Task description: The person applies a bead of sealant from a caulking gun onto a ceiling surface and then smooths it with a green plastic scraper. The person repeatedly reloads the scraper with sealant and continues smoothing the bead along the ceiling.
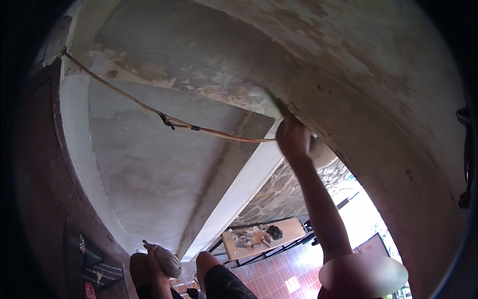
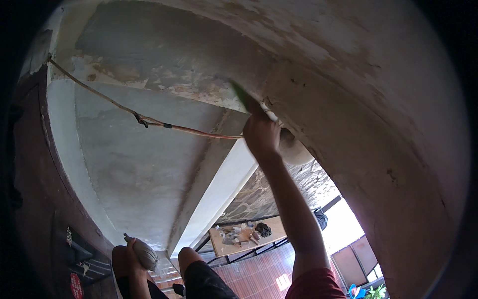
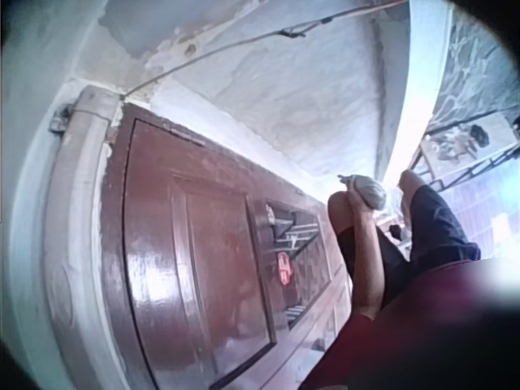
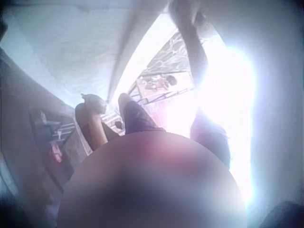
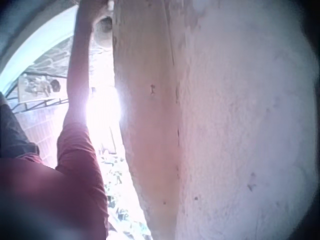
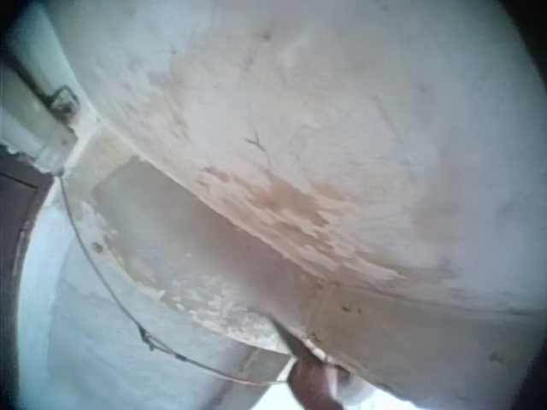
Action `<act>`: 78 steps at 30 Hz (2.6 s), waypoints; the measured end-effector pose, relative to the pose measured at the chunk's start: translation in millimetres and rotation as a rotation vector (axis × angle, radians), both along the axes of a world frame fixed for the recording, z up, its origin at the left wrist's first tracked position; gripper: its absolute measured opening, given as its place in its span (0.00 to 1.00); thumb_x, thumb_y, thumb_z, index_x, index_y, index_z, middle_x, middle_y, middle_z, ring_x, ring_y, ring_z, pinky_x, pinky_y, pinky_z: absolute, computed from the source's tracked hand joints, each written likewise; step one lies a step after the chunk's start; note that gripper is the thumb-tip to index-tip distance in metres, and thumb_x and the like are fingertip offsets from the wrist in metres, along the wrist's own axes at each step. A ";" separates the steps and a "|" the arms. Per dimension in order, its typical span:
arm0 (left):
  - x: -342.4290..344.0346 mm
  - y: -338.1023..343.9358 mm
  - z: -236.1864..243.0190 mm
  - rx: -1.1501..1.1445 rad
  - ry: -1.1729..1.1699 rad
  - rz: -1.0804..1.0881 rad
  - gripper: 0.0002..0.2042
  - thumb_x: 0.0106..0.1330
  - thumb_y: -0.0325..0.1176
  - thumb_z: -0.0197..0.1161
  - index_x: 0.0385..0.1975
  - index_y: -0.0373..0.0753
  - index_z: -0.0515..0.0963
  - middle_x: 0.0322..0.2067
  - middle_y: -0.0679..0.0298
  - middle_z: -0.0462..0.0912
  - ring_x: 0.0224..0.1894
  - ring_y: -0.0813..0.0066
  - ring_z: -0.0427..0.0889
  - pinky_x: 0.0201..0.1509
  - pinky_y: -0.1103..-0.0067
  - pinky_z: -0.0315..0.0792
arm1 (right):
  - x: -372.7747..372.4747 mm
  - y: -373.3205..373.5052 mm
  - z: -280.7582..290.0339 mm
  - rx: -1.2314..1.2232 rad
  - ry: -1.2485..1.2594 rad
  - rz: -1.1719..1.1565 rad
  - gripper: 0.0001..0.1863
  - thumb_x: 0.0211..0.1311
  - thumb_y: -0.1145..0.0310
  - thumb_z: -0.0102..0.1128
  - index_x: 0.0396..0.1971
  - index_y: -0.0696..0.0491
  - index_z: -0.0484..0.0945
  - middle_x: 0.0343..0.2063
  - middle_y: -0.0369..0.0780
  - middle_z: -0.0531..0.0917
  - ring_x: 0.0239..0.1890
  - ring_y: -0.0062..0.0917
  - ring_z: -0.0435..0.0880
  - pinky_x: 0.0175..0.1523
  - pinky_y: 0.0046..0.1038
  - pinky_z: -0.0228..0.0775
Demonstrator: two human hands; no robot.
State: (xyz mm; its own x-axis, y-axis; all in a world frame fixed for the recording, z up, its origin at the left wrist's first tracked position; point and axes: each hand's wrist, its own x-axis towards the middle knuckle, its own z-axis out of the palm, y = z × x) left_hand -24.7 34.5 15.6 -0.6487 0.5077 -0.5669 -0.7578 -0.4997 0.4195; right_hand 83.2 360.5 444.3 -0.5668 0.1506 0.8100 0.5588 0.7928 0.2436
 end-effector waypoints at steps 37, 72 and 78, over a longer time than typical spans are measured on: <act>112.7 -110.7 119.1 0.379 -0.040 -0.646 0.19 0.53 0.40 0.64 0.39 0.39 0.66 0.22 0.53 0.76 0.23 0.58 0.79 0.32 0.67 0.75 | 128.6 -225.9 -194.9 -2.119 0.529 0.852 0.27 0.57 0.73 0.53 0.58 0.63 0.67 0.46 0.41 0.79 0.47 0.23 0.79 0.54 0.25 0.69; 219.7 -133.5 247.3 0.143 -0.334 -0.830 0.17 0.55 0.46 0.61 0.26 0.36 0.68 0.12 0.61 0.71 0.16 0.71 0.73 0.30 0.74 0.68 | 178.8 -244.7 -232.5 -2.467 0.248 0.782 0.22 0.57 0.75 0.48 0.53 0.63 0.70 0.43 0.38 0.79 0.45 0.18 0.76 0.53 0.21 0.65; 220.3 -119.7 235.5 0.272 -0.346 -0.883 0.21 0.61 0.53 0.58 0.29 0.37 0.68 0.14 0.59 0.74 0.18 0.71 0.74 0.34 0.75 0.68 | 187.9 -251.3 -237.3 -2.414 0.264 0.757 0.22 0.59 0.75 0.49 0.55 0.63 0.70 0.43 0.37 0.79 0.46 0.17 0.75 0.54 0.21 0.65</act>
State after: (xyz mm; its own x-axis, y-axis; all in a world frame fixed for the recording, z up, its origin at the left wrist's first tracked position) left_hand 195.5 -85.2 251.1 0.2060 0.8710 -0.4460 -0.9643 0.2581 0.0587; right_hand 271.1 109.2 207.1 -0.8867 0.3640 -0.2852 0.0708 -0.5026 -0.8616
